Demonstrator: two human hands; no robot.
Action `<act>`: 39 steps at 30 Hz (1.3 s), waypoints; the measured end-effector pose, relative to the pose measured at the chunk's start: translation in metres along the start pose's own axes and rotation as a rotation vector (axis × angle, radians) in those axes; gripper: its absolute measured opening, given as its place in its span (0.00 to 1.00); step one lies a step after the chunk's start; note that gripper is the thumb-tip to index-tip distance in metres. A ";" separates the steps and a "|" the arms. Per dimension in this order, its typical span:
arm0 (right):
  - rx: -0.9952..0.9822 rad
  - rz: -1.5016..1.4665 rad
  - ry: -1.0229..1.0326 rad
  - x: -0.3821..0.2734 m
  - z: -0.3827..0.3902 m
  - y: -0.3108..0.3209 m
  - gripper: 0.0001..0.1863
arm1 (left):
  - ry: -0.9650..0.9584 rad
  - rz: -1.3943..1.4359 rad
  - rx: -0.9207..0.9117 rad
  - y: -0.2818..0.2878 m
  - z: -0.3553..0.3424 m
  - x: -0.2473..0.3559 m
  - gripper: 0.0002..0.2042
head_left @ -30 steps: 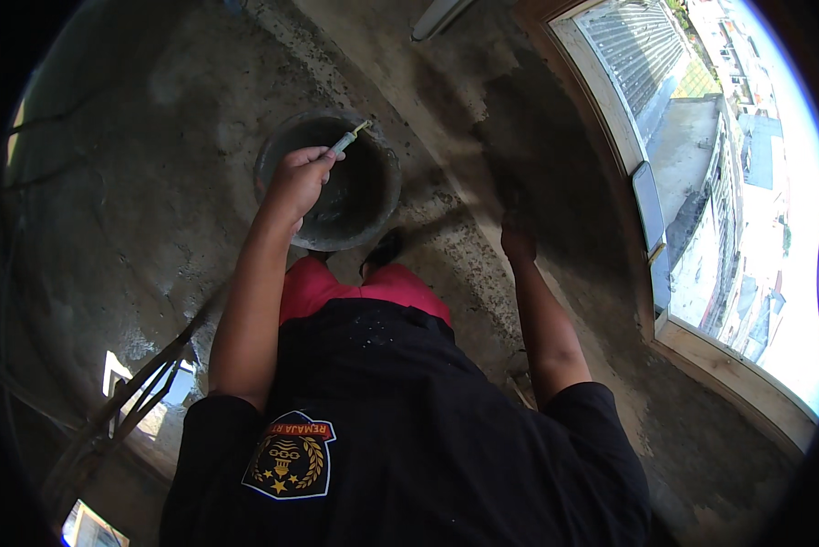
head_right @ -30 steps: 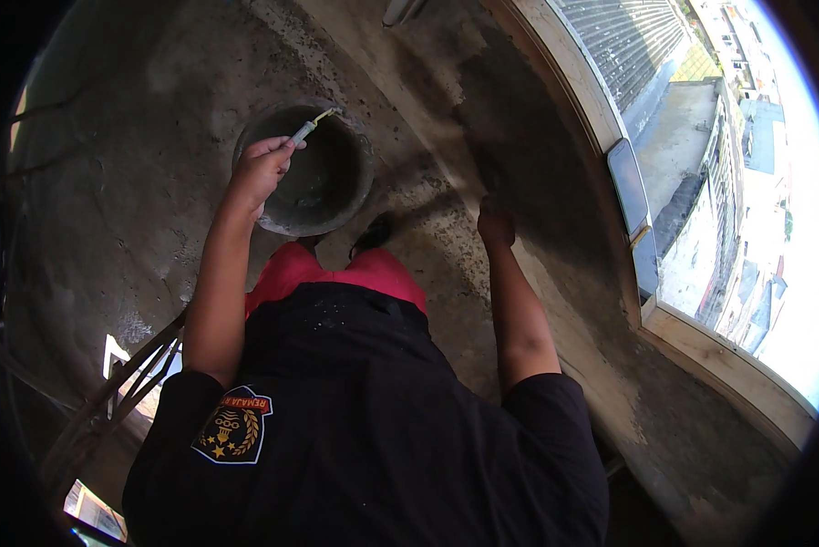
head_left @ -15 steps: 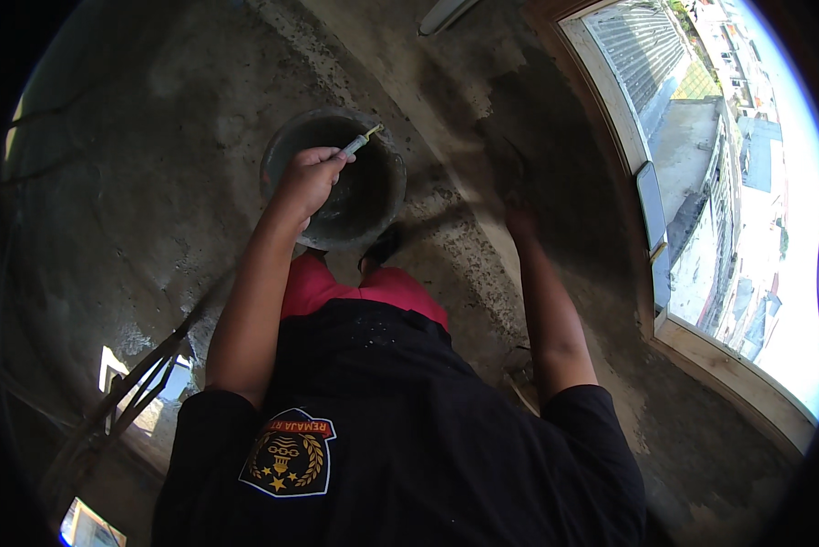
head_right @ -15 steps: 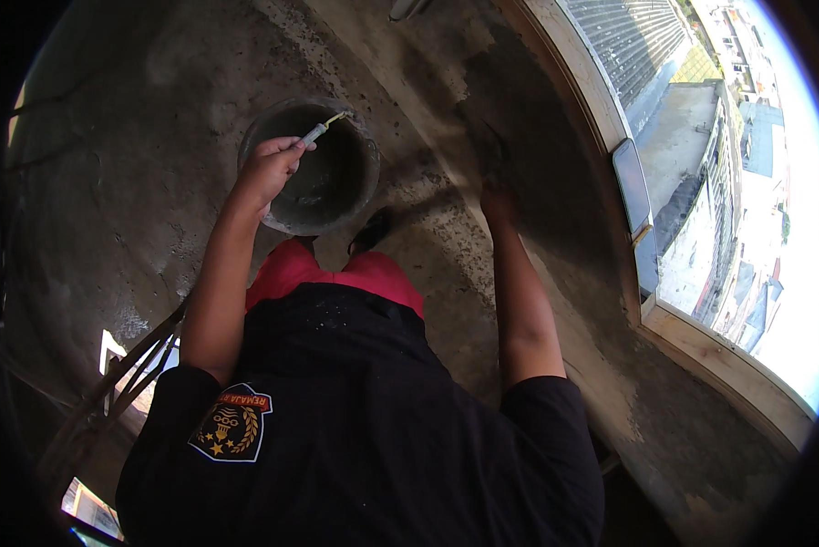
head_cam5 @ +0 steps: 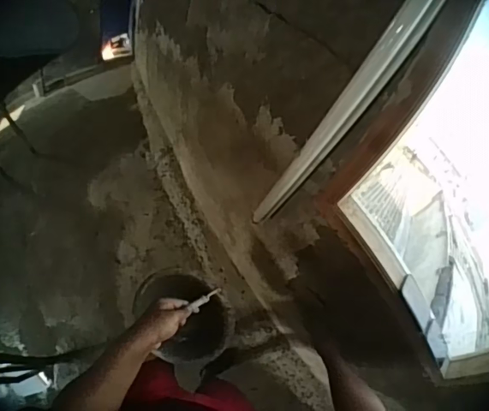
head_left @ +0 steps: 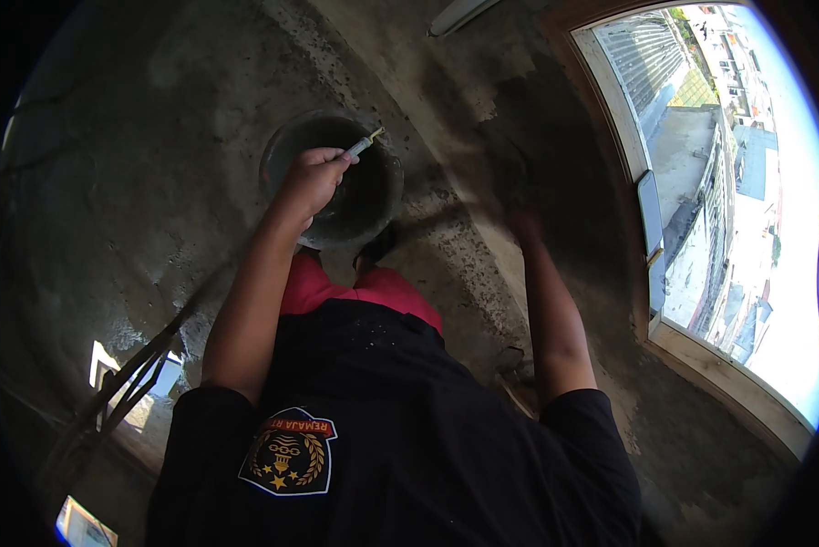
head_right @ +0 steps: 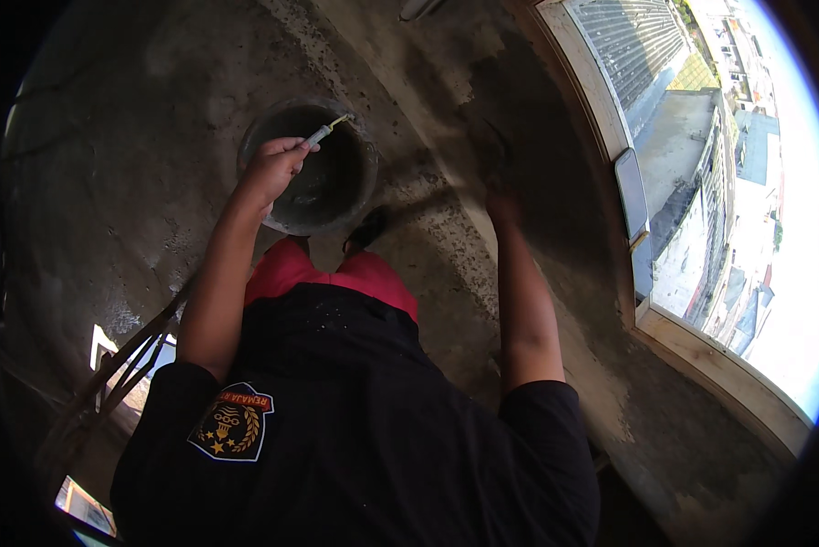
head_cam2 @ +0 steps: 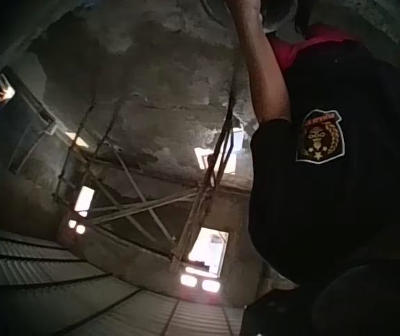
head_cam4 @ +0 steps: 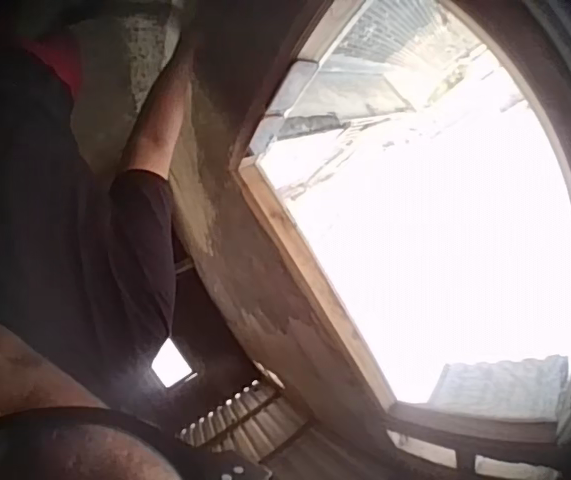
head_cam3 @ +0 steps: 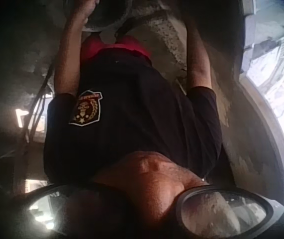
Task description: The person scoops mortar from a bucket using a trowel and applies it onto the wall.
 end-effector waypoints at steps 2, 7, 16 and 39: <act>0.049 -0.116 -0.008 -0.020 0.023 -0.004 0.32 | 0.002 0.012 0.033 0.015 0.011 -0.007 0.10; 0.109 -0.196 -0.152 -0.069 0.099 0.030 0.35 | 0.005 0.012 0.101 0.028 0.027 -0.007 0.09; 0.336 0.146 0.017 0.033 -0.027 -0.041 0.29 | 0.011 0.025 0.003 0.010 0.007 -0.003 0.09; 0.299 -0.579 -0.174 -0.093 0.128 0.031 0.32 | 0.018 -0.008 0.049 0.033 0.022 -0.007 0.10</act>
Point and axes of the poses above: each hand's wrist, its own z-axis away from the middle knuckle, its own y-axis out of the back of the hand, x = y × z, the point moved 5 cm from there along -z, towards the middle knuckle, and after that the axes turned 10 degrees about -x, right-handed, at the moved point
